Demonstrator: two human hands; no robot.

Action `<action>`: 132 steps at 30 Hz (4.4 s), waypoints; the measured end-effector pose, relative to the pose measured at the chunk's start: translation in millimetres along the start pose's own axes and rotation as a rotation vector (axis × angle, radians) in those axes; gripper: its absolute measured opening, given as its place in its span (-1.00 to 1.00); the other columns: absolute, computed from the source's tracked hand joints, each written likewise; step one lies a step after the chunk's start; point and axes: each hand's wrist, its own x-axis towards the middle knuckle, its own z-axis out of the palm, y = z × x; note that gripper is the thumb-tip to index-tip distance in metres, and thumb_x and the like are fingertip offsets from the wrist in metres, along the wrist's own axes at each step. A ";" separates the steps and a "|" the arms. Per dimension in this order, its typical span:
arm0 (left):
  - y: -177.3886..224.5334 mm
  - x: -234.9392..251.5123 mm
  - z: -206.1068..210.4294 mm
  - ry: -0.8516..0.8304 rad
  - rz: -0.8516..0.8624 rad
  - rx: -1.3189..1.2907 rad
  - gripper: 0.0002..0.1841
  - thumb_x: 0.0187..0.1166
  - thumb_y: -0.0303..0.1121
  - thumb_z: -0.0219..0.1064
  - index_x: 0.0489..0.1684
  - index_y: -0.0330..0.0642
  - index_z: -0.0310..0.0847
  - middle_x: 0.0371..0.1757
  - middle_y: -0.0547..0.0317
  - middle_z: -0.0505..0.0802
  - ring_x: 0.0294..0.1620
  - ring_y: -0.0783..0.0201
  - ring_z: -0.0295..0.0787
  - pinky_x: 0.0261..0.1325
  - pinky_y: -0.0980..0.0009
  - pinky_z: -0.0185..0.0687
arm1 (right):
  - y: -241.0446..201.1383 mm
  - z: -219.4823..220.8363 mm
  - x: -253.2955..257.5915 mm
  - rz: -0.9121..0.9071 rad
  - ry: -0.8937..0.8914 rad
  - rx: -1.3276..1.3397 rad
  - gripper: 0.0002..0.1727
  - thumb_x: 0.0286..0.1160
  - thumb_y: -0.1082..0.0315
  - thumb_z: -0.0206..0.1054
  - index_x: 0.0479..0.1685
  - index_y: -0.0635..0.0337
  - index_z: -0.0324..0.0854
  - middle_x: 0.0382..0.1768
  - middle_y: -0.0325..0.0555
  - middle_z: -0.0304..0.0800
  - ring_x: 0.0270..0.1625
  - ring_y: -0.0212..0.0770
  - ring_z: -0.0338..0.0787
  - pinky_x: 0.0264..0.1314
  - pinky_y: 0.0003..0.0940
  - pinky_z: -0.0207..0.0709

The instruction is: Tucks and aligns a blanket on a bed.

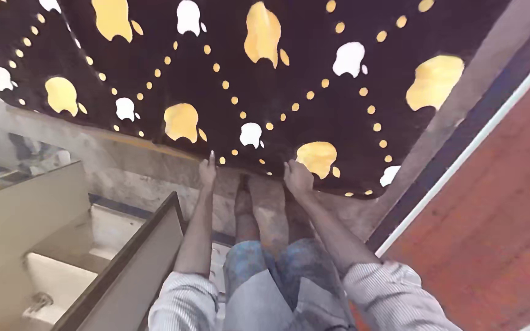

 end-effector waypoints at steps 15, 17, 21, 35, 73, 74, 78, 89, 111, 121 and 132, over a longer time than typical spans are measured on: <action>-25.0 -1.1 -36.3 0.237 0.517 0.440 -0.36 0.50 0.09 0.48 0.23 -0.38 0.67 0.33 -0.28 0.74 0.44 -0.17 0.64 0.56 -0.07 0.49 | -2.3 67.1 -26.0 -0.630 0.035 -0.106 -0.39 0.84 0.07 0.00 0.72 0.25 0.32 0.61 0.17 0.52 0.69 0.14 0.48 0.77 0.04 0.25; -39.0 16.9 -50.7 0.163 0.725 0.634 -0.38 0.62 0.15 0.32 0.25 -0.31 0.71 0.40 -0.21 0.75 0.55 -0.18 0.58 0.67 -0.12 0.36 | -11.7 70.6 -26.1 -0.535 -0.043 -0.149 -0.30 0.82 -0.04 0.02 0.75 0.29 0.24 0.66 0.19 0.43 0.73 0.16 0.40 0.79 0.08 0.17; -38.3 28.0 -63.7 -0.045 0.890 0.879 -0.35 0.76 0.18 0.07 0.36 -0.26 0.69 0.47 -0.09 0.73 0.61 -0.11 0.54 0.80 -0.10 0.15 | -22.1 77.5 -25.7 -0.388 -0.062 -0.140 -0.06 0.67 -0.39 -0.03 0.76 0.25 0.25 0.68 0.14 0.41 0.76 0.12 0.35 0.81 0.18 0.08; 17.7 -38.4 6.1 -0.577 0.880 0.991 -0.48 0.87 -0.07 -0.05 0.46 -0.24 0.62 0.45 -0.07 0.76 0.61 -0.02 0.55 0.82 0.06 0.13 | -97.7 19.6 17.2 0.098 -0.435 -0.042 -0.28 0.78 -0.24 -0.15 0.58 0.04 0.55 0.50 0.15 0.65 0.57 0.21 0.60 0.54 0.36 0.38; -5.7 -45.9 19.0 -0.394 0.764 1.019 -0.45 0.61 -0.31 0.23 0.62 -0.23 0.45 0.63 -0.05 0.59 0.74 -0.04 0.35 0.80 0.01 0.12 | -110.7 39.6 16.3 0.020 -0.413 -0.123 -0.40 0.41 0.01 0.40 0.41 0.11 0.61 0.35 0.14 0.73 0.42 0.19 0.70 0.39 0.29 0.52; -3.9 -44.9 19.0 -0.357 0.806 0.985 -0.47 0.61 -0.31 0.23 0.59 -0.24 0.48 0.59 -0.06 0.63 0.71 -0.03 0.41 0.78 0.03 0.16 | -112.2 38.6 18.9 0.021 -0.423 -0.118 -0.41 0.42 0.00 0.39 0.41 0.12 0.61 0.37 0.15 0.72 0.43 0.20 0.69 0.39 0.30 0.51; 7.0 -45.4 14.2 -0.354 0.815 0.967 -0.50 0.63 -0.38 0.20 0.58 -0.26 0.49 0.55 -0.08 0.67 0.65 -0.04 0.48 0.77 0.04 0.21 | -112.9 28.4 13.5 -0.017 -0.448 -0.104 -0.37 0.48 0.02 0.40 0.53 0.09 0.54 0.47 0.15 0.65 0.51 0.22 0.64 0.49 0.33 0.44; 3.9 -29.3 10.9 -0.311 0.840 1.096 -0.51 0.66 -0.25 0.20 0.55 -0.23 0.52 0.56 -0.09 0.64 0.69 -0.13 0.40 0.81 0.01 0.14 | -103.1 32.6 18.4 -0.054 -0.446 -0.071 -0.44 0.47 0.14 0.38 0.47 0.11 0.57 0.44 0.15 0.67 0.50 0.22 0.65 0.44 0.34 0.50; -7.9 28.6 -85.3 -0.194 0.835 1.039 -0.46 0.72 -0.10 0.22 0.56 -0.25 0.53 0.59 -0.09 0.63 0.73 -0.11 0.37 0.84 -0.06 0.05 | -144.5 56.2 -2.1 -0.285 -0.281 -0.111 -0.22 0.45 0.36 0.38 0.77 0.00 0.28 0.66 0.04 0.47 0.61 0.16 0.56 0.58 0.23 0.40; 50.9 46.5 -72.5 -0.459 0.520 1.282 -0.42 0.58 0.19 0.26 0.24 -0.13 0.74 0.29 -0.03 0.83 0.43 -0.03 0.68 0.70 -0.11 0.23 | -208.6 32.6 -17.9 -0.171 -0.355 -0.285 -0.57 0.68 0.30 0.19 0.47 0.23 0.53 0.31 0.31 0.71 0.32 0.36 0.74 0.19 0.36 0.60; -4.0 92.1 -171.7 -0.025 0.761 1.008 -0.59 0.66 -0.24 0.26 0.34 -0.30 0.65 0.39 -0.21 0.74 0.53 -0.21 0.56 0.67 -0.14 0.32 | -251.4 71.0 -16.1 -0.370 -0.218 -0.221 -0.06 0.34 0.20 0.47 0.83 0.11 0.16 0.69 0.04 0.41 0.71 0.05 0.42 0.72 0.14 0.19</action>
